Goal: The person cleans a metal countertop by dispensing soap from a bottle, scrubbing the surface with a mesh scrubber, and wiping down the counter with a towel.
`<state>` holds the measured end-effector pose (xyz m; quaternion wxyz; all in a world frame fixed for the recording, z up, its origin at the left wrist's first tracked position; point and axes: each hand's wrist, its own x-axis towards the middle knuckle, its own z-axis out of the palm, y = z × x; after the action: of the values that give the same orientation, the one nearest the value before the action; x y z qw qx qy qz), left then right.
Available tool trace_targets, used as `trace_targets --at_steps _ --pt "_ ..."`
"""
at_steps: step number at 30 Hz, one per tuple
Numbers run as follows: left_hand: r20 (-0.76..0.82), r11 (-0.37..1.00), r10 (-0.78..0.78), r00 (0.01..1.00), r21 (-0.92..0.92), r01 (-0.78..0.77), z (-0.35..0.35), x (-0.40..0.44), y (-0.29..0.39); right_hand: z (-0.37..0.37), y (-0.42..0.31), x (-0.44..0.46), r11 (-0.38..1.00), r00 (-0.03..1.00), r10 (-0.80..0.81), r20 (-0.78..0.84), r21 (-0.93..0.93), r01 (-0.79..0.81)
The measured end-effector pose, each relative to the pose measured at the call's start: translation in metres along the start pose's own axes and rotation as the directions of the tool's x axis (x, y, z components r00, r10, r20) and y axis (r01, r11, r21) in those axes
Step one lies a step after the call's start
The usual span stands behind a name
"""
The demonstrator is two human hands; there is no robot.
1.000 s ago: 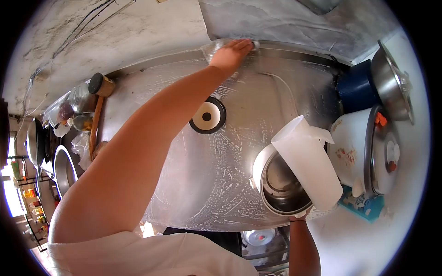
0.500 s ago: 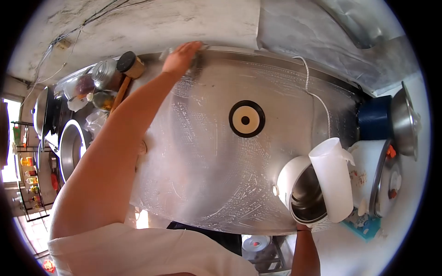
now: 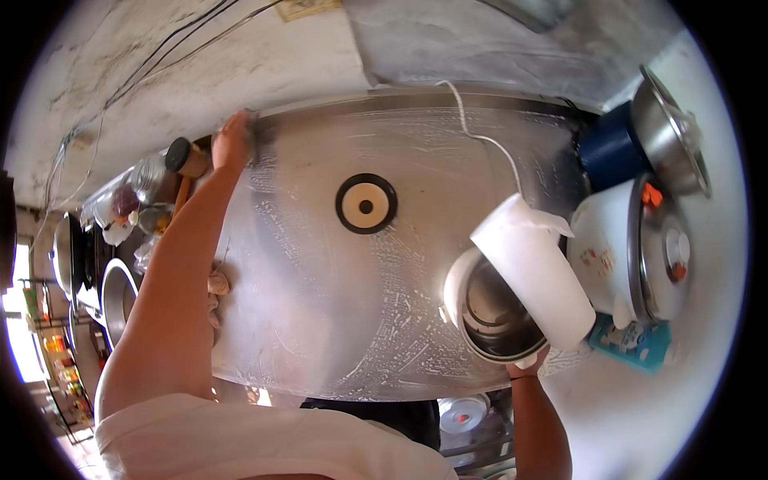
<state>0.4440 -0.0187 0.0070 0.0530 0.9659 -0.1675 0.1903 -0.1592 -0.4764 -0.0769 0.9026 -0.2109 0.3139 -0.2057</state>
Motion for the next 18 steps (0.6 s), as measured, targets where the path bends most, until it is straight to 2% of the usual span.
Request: trace_targets --at_steps 1,2,3,4,7,8,9,11,12,13,15,16,17,18 --pt "0.008 0.989 0.111 0.994 -0.097 -0.11 0.0 0.004 0.02 0.002 0.0 -0.004 1.0 1.0 -0.014 -0.013 0.014 0.015" --pt "-0.032 0.966 0.201 0.979 -0.159 -0.203 0.005 0.007 0.047 0.005 -0.001 -0.005 0.999 0.999 -0.024 0.04 -0.023 0.025" --pt "0.028 0.962 0.209 0.978 -0.188 -0.2 0.002 0.012 0.083 0.012 -0.001 -0.004 0.997 0.995 -0.031 0.098 -0.061 0.037" --pt "0.091 0.957 0.217 0.972 -0.216 -0.193 -0.001 0.015 0.118 0.025 -0.002 -0.005 0.999 1.0 0.004 -0.014 0.052 -0.003" --pt "0.136 0.923 0.313 0.94 -0.278 -0.267 -0.007 0.024 0.208 0.015 -0.003 0.001 0.991 0.997 0.05 -0.052 0.126 -0.044" --pt "0.075 0.886 0.403 0.912 -0.283 -0.368 -0.002 0.031 0.231 0.017 -0.003 -0.001 0.994 0.998 0.045 -0.046 0.104 -0.04" --pt "0.011 0.839 0.488 0.873 -0.283 -0.466 0.003 0.037 0.254 0.029 0.003 -0.008 0.966 0.99 -0.137 -0.011 -0.221 0.131" --pt "0.026 0.818 0.519 0.854 -0.305 -0.488 0.007 0.044 0.3 0.015 0.005 -0.007 0.984 0.989 -0.103 -0.106 -0.157 0.086" --pt "0.043 0.806 0.538 0.842 -0.318 -0.499 0.007 0.047 0.32 0.018 0.01 -0.011 0.58 0.928 -0.352 0.123 -0.749 0.319" --pt "0.042 0.799 0.548 0.835 -0.321 -0.508 0.007 0.049 0.34 0.024 0.009 -0.014 0.281 0.892 -0.403 0.207 -0.899 0.335" --pt "0.056 0.814 0.539 0.841 -0.29 -0.503 0.008 0.054 0.376 0.021 0.016 -0.007 0.353 0.875 -0.431 0.22 -0.851 0.388" --pt "0.055 0.808 0.549 0.834 -0.292 -0.512 0.013 0.056 0.39 0.046 0.008 -0.014 0.423 0.898 -0.416 0.142 -0.844 0.329" --pt "0.02 0.796 0.562 0.827 -0.287 -0.533 0.02 0.059 0.402 0.067 0.006 -0.018 0.427 0.896 -0.423 0.135 -0.843 0.328" --pt "-0.015 0.784 0.574 0.819 -0.279 -0.554 0.021 0.061 0.415 0.084 0.006 -0.02 0.528 0.906 -0.417 0.074 -0.792 0.307"
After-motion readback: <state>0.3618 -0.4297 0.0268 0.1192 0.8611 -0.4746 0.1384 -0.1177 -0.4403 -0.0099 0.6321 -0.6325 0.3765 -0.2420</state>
